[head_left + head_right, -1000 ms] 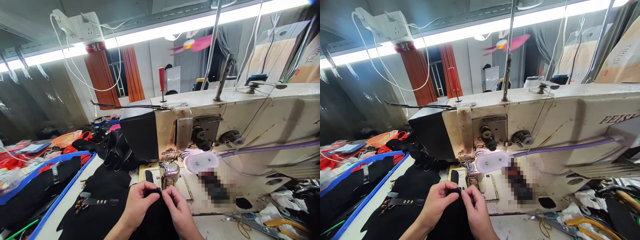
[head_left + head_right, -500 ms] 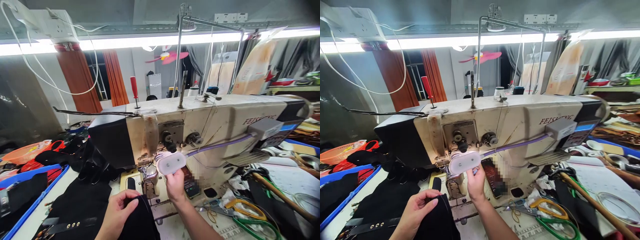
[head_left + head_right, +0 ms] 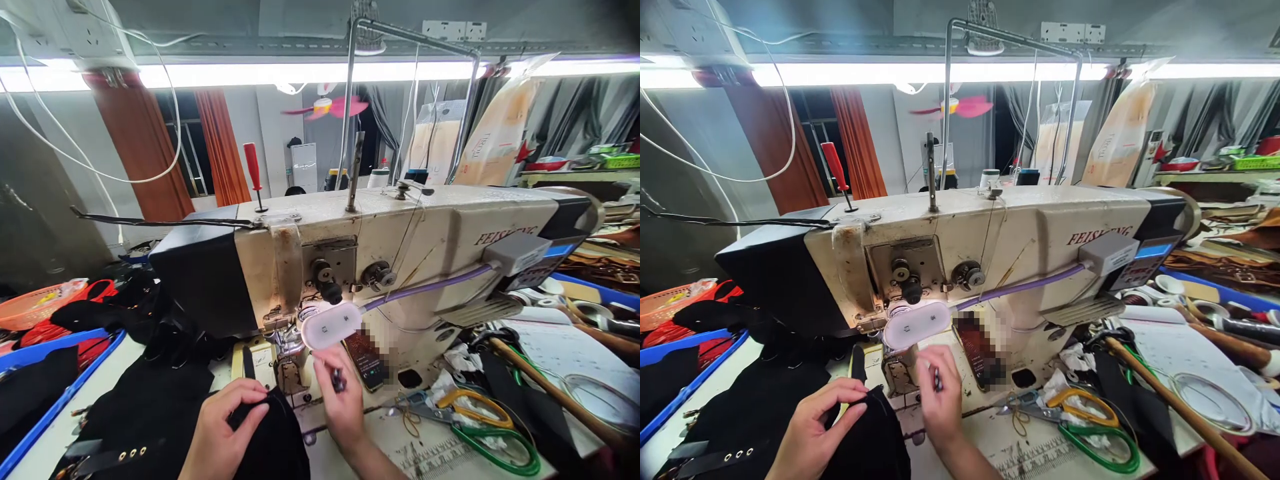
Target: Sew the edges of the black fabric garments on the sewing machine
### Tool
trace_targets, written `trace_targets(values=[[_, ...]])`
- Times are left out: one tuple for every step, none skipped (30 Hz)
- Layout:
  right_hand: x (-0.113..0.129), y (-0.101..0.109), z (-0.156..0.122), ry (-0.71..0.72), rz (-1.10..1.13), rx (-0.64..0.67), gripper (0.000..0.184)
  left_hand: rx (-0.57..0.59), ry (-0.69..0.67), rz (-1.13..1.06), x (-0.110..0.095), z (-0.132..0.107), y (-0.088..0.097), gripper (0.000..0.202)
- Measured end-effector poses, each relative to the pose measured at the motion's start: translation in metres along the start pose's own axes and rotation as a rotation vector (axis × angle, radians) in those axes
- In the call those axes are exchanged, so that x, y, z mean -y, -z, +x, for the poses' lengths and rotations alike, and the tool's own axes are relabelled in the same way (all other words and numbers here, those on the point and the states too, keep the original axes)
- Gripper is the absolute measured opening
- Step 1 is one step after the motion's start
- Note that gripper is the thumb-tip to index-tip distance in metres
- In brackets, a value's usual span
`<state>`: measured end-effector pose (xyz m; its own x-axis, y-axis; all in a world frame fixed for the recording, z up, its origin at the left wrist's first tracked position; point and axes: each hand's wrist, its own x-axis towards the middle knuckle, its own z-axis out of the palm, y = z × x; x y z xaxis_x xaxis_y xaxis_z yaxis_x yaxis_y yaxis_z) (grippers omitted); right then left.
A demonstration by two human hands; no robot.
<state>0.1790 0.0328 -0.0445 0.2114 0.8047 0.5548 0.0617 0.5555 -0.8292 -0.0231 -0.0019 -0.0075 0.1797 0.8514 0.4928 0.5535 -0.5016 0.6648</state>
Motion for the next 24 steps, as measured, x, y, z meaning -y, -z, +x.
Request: trace_targets(values=[[0.005, -0.001, -0.01, 0.016, 0.019, 0.096, 0.013, 0.01, 0.001, -0.009, -0.001, 0.0, 0.0, 0.007], [0.009, -0.003, -0.018, 0.015, 0.047, 0.19, 0.012, 0.022, 0.003, -0.021, -0.002, 0.0, 0.001, 0.008], [0.011, -0.005, -0.024, 0.003, 0.081, 0.273, 0.011, 0.036, 0.005, -0.038, -0.003, 0.0, 0.001, 0.009], [0.012, -0.008, -0.028, -0.019, 0.115, 0.329, 0.009, 0.05, 0.012, -0.058, -0.004, 0.001, 0.002, 0.01], [0.013, -0.011, -0.031, -0.054, 0.141, 0.347, 0.007, 0.061, 0.024, -0.081, -0.005, 0.001, 0.003, 0.01], [0.012, -0.014, -0.032, -0.1, 0.16, 0.341, 0.007, 0.07, 0.041, -0.109, -0.006, 0.001, 0.003, 0.01], [0.012, -0.016, -0.032, -0.155, 0.175, 0.331, 0.008, 0.077, 0.064, -0.141, -0.007, 0.001, 0.004, 0.01], [0.011, -0.018, -0.033, -0.218, 0.186, 0.329, 0.011, 0.083, 0.095, -0.176, -0.008, 0.002, 0.006, 0.01], [0.012, -0.02, -0.033, -0.277, 0.198, 0.334, 0.014, 0.092, 0.13, -0.21, -0.009, 0.002, 0.007, 0.01], [0.012, -0.022, -0.033, -0.32, 0.21, 0.341, 0.016, 0.108, 0.17, -0.243, -0.01, 0.002, 0.009, 0.01], [0.014, -0.022, -0.034, -0.34, 0.216, 0.353, 0.018, 0.13, 0.212, -0.27, -0.01, 0.002, 0.011, 0.01], [0.016, -0.023, -0.034, -0.329, 0.211, 0.364, 0.019, 0.158, 0.25, -0.286, -0.011, 0.003, 0.014, 0.011], [0.018, -0.023, -0.034, -0.29, 0.202, 0.374, 0.017, 0.187, 0.281, -0.289, -0.013, 0.004, 0.016, 0.012], [0.021, -0.023, -0.034, -0.234, 0.192, 0.379, 0.015, 0.214, 0.3, -0.277, -0.014, 0.004, 0.019, 0.013], [0.023, -0.022, -0.034, -0.175, 0.185, 0.385, 0.012, 0.232, 0.306, -0.254, -0.016, 0.005, 0.021, 0.013], [0.025, -0.022, -0.034, -0.127, 0.182, 0.395, 0.009, 0.236, 0.298, -0.223, -0.018, 0.006, 0.023, 0.014], [0.027, -0.021, -0.034, -0.096, 0.182, 0.406, 0.006, 0.229, 0.279, -0.19, -0.02, 0.006, 0.024, 0.013], [0.028, -0.02, -0.034, -0.087, 0.182, 0.417, 0.004, 0.21, 0.253, -0.163, -0.021, 0.006, 0.025, 0.012], [0.028, -0.019, -0.034, -0.098, 0.179, 0.431, 0.003, 0.184, 0.223, -0.142, -0.023, 0.006, 0.024, 0.011], [0.028, -0.018, -0.034, -0.124, 0.175, 0.441, 0.005, 0.151, 0.195, -0.129, -0.024, 0.005, 0.024, 0.011], [0.028, -0.017, -0.034, -0.151, 0.176, 0.45, 0.007, 0.116, 0.171, -0.122, -0.025, 0.004, 0.022, 0.01], [0.027, -0.016, -0.034, -0.169, 0.181, 0.454, 0.008, 0.083, 0.152, -0.12, -0.025, 0.003, 0.02, 0.009], [0.027, -0.015, -0.034, -0.179, 0.189, 0.457, 0.008, 0.051, 0.14, -0.121, -0.025, 0.002, 0.018, 0.009], [0.026, -0.014, -0.033, -0.185, 0.197, 0.46, 0.008, 0.024, 0.134, -0.126, -0.024, 0.0, 0.016, 0.009]])
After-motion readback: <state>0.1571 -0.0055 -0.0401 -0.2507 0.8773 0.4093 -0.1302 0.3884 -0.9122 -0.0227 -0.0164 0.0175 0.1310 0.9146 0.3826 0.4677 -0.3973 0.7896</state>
